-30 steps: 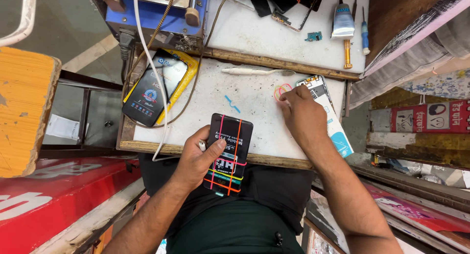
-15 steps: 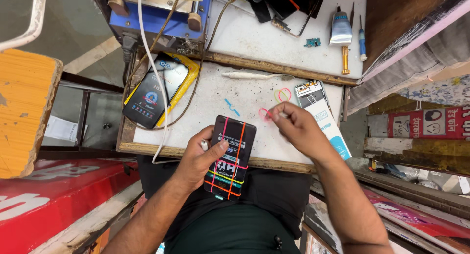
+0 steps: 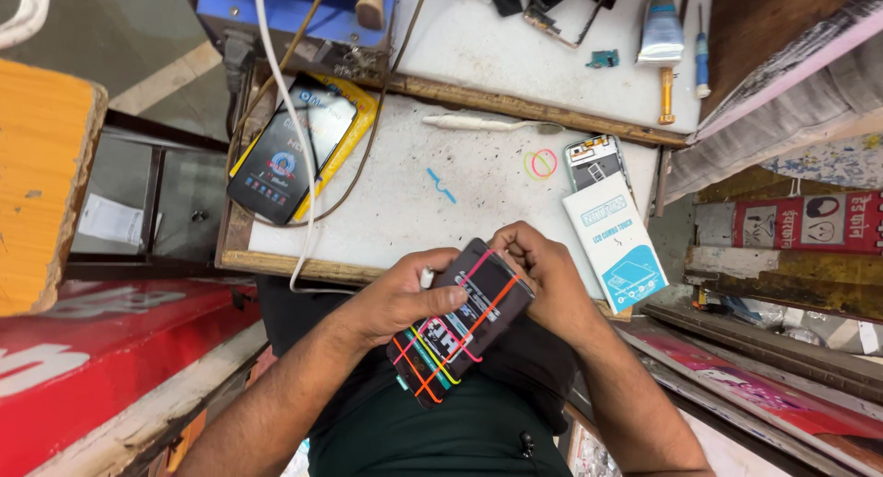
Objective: The person applies adhesive to the edges of a smartphone screen assembly, then secures it with multiple rubber bands. The person then removes the battery from a disassembled phone chassis and places it on the table. The person handles a yellow battery packaging and a phone screen box.
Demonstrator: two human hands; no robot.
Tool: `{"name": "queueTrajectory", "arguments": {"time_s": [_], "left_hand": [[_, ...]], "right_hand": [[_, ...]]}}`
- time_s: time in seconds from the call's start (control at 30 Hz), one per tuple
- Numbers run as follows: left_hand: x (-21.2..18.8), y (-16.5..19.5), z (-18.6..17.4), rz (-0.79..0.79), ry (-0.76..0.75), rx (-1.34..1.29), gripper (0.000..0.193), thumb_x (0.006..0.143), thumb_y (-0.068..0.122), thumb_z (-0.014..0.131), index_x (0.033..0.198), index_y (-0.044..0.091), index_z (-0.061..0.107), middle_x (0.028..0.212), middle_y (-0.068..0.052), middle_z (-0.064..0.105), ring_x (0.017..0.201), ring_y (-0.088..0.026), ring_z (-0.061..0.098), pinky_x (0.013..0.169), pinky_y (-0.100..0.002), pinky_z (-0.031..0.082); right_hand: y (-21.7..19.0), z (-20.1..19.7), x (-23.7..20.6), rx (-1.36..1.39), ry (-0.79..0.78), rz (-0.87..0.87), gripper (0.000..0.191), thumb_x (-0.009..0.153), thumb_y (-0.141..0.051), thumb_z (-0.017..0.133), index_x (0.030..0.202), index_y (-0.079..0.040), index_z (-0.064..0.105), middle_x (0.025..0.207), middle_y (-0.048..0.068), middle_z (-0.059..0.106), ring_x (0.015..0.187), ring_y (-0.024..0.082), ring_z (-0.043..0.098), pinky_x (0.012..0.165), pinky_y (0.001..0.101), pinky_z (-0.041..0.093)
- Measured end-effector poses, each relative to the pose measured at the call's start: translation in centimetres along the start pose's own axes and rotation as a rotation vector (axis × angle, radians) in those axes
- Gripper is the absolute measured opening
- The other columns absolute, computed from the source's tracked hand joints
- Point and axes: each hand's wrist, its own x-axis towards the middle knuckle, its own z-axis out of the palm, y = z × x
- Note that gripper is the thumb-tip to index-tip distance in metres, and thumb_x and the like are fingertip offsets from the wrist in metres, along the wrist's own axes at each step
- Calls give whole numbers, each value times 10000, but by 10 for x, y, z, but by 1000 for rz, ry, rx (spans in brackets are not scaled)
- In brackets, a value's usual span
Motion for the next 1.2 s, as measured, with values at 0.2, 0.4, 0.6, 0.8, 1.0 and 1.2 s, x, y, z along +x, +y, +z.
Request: {"name": "queueTrajectory", "arguments": {"time_s": [0.2,0.4,0.6,0.8,1.0,1.2], "left_hand": [[-1,11,7,-32,63,395,457,941,336,744,1238,-9,697,958,-63,718,846,-96,661,743,-257,560],[-3,24,4,140,-102,741,442,910,328,789,1216,18,712,1057,-87,735,1033,-169,685,925,-314,538],[7,27,10,153,120,893,459,847,258,823,1223,22,707,1052,-92,745,978,-168,710,872,-315,560],[-13,50,-1,348,433,261,427,894,178,780,1261,6,647,1042,-88,760,875,-131,730,791,-278,623],[-11,50,31,885,408,1149,344,887,149,839,1144,7,660,1073,-94,691,850,-198,718,718,-278,584],[-1,43,55,786,304,1744,231,878,82,806,1096,49,735,1024,-61,694,647,-204,685,519,-359,543]], "right_hand": [[47,-2,-3,735,-135,179,248,1030,-227,630,1088,12,595,951,72,717,854,114,654,748,268,555],[39,-47,0,1009,-445,-40,537,1065,-384,620,1273,110,660,902,38,737,837,146,669,833,346,547],[-16,-78,-40,-295,-285,-487,544,1012,-535,608,1220,-48,730,858,-13,657,696,141,604,634,270,494],[30,-80,-34,319,123,-420,359,1158,-365,567,969,-86,691,900,73,739,629,146,574,670,328,512],[48,-63,-3,1375,100,-96,767,933,-681,532,1368,-50,564,1399,115,673,583,125,474,549,284,448],[-23,-37,-8,304,-184,-60,1057,769,-949,449,1534,-221,478,1146,111,573,524,60,401,465,225,335]]}}
